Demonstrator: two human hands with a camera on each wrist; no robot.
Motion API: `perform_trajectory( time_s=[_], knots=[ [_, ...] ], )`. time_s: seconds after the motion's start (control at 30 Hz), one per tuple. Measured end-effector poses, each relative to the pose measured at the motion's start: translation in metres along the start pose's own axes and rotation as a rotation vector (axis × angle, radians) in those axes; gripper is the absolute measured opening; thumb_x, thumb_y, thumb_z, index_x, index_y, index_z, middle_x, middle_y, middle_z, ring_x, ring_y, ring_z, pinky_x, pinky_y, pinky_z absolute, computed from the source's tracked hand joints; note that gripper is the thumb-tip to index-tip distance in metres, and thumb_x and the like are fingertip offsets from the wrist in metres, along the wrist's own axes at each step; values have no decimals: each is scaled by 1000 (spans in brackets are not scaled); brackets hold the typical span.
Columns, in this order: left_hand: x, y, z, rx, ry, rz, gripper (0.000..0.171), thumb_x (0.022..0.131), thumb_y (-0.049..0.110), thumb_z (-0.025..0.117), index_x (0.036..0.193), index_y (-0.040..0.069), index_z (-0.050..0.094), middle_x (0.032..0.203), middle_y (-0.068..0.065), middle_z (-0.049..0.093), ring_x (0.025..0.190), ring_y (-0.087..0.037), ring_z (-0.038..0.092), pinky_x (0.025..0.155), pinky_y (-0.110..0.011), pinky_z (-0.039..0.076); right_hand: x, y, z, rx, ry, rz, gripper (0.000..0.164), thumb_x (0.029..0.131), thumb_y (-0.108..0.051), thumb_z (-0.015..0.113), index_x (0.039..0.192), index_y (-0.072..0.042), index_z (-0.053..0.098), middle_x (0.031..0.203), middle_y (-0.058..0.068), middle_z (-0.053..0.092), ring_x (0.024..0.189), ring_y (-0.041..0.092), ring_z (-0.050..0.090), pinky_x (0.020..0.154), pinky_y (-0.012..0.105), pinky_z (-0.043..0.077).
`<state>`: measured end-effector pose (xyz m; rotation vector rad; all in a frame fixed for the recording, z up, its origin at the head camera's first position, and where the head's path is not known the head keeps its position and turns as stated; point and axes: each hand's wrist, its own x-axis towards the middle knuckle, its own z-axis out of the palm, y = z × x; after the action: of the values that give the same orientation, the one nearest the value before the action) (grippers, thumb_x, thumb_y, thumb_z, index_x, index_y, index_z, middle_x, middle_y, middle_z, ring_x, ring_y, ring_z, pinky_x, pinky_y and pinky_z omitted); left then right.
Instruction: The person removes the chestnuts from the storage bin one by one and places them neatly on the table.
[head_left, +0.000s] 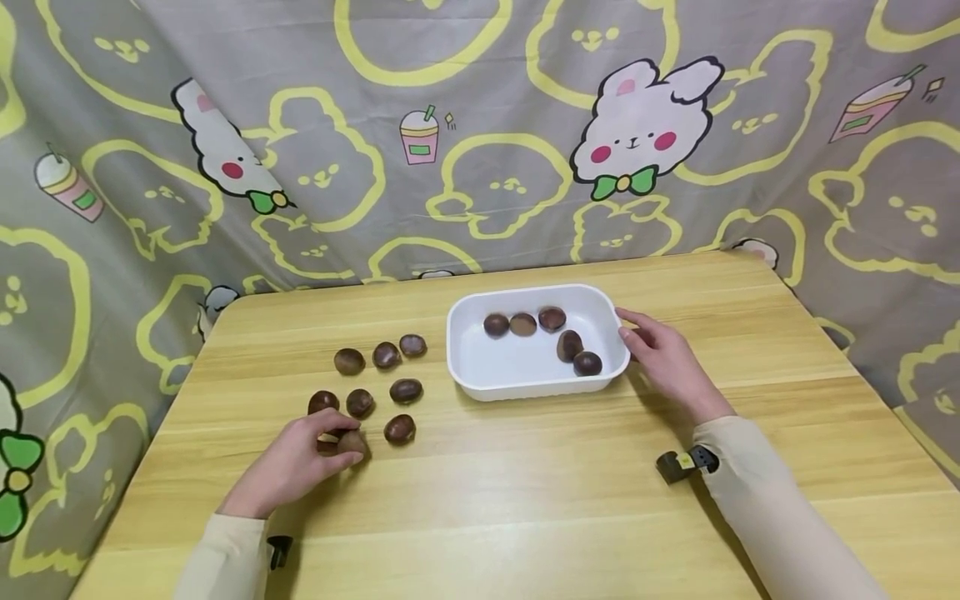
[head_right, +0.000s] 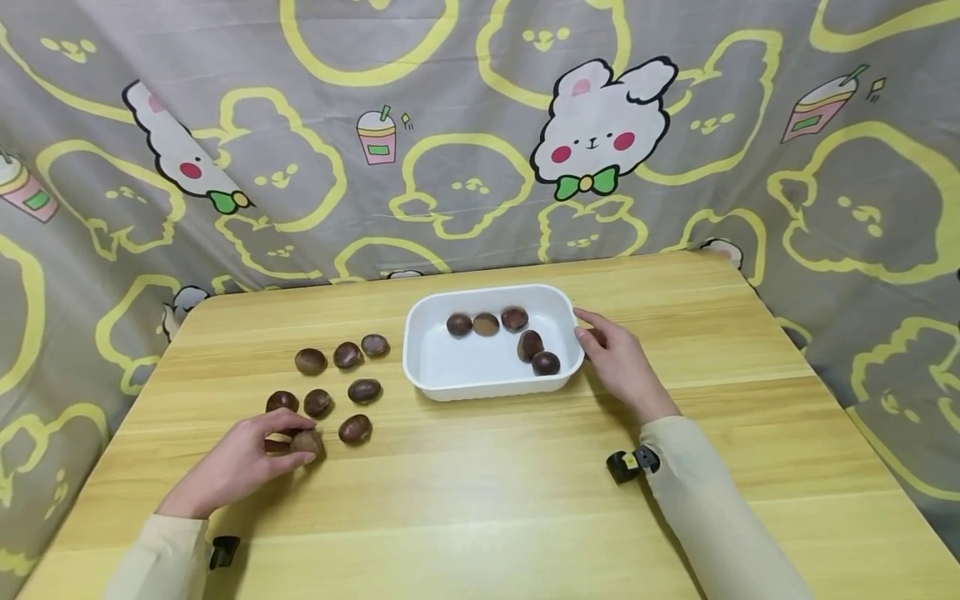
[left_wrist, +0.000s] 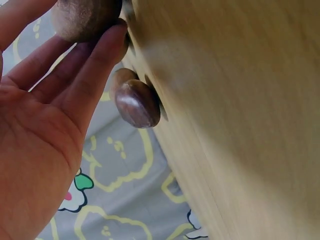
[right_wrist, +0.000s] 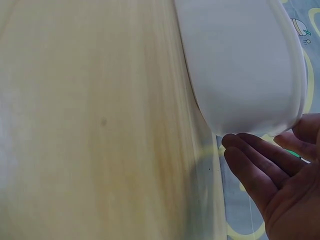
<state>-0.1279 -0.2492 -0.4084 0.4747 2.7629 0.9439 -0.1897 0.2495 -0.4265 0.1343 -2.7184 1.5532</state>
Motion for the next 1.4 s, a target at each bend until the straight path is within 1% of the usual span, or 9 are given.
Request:
perform_trajectory(
  time_s=[0.2,0.37,0.47,0.6,0.73,0.83,1.0,1.23,1.4],
  knots=[
    [-1,1,-1,36,-22,-29,39,83,19,80,116,3,68,106,-3,67,98,-24,63,83,-44,54,0,0,0,2,-8,0,50,106,-30,46,149,-5,41,121,28,61,106,35,63,93,48,49],
    [0,4,-3,39,-35,-60,35,84,20,79,112,5,66,99,-2,66,90,-18,62,75,-38,54,0,0,1,-6,-1,0,49,106,-29,46,149,-5,41,121,28,62,107,35,63,93,47,48],
    [0,5,-3,41,-45,-69,33,84,21,79,110,5,66,99,-2,65,90,-17,61,74,-35,54,0,0,1,-10,1,0,49,106,-29,46,148,-5,42,121,28,62,108,34,62,94,47,48],
    [0,4,0,31,-44,-61,33,85,19,79,112,3,67,103,-4,64,95,-20,61,76,-35,55,0,0,1,-9,1,-2,49,106,-29,46,148,-5,41,121,28,61,107,35,62,93,47,48],
    [1,3,3,34,-30,-37,34,85,17,78,113,2,66,106,-5,64,97,-22,61,79,-38,55,1,0,2,-14,4,-6,49,106,-28,46,148,-4,42,120,28,62,107,34,62,92,45,49],
    [0,3,5,47,-22,-29,37,85,19,78,115,2,65,109,-5,64,98,-23,61,81,-41,55,1,0,2,-13,3,-7,48,106,-27,46,148,-4,42,120,28,62,107,34,62,91,44,50],
    [1,3,6,62,-9,-25,40,86,22,78,118,3,65,112,-7,64,101,-26,61,86,-47,52,0,0,1,-10,3,-1,49,106,-28,45,148,-4,42,121,29,61,107,36,62,91,46,50],
    [2,3,7,73,4,-21,38,86,17,77,118,3,64,110,-6,65,96,-21,63,85,-45,52,0,0,1,-14,4,1,50,106,-30,45,149,-5,41,121,29,61,106,36,63,92,48,49],
    [2,2,7,75,6,-15,37,86,15,77,117,2,65,109,-6,65,95,-20,62,84,-45,52,0,-1,1,-15,5,3,49,106,-29,45,148,-4,41,120,29,61,105,36,63,91,48,50]
  ],
)
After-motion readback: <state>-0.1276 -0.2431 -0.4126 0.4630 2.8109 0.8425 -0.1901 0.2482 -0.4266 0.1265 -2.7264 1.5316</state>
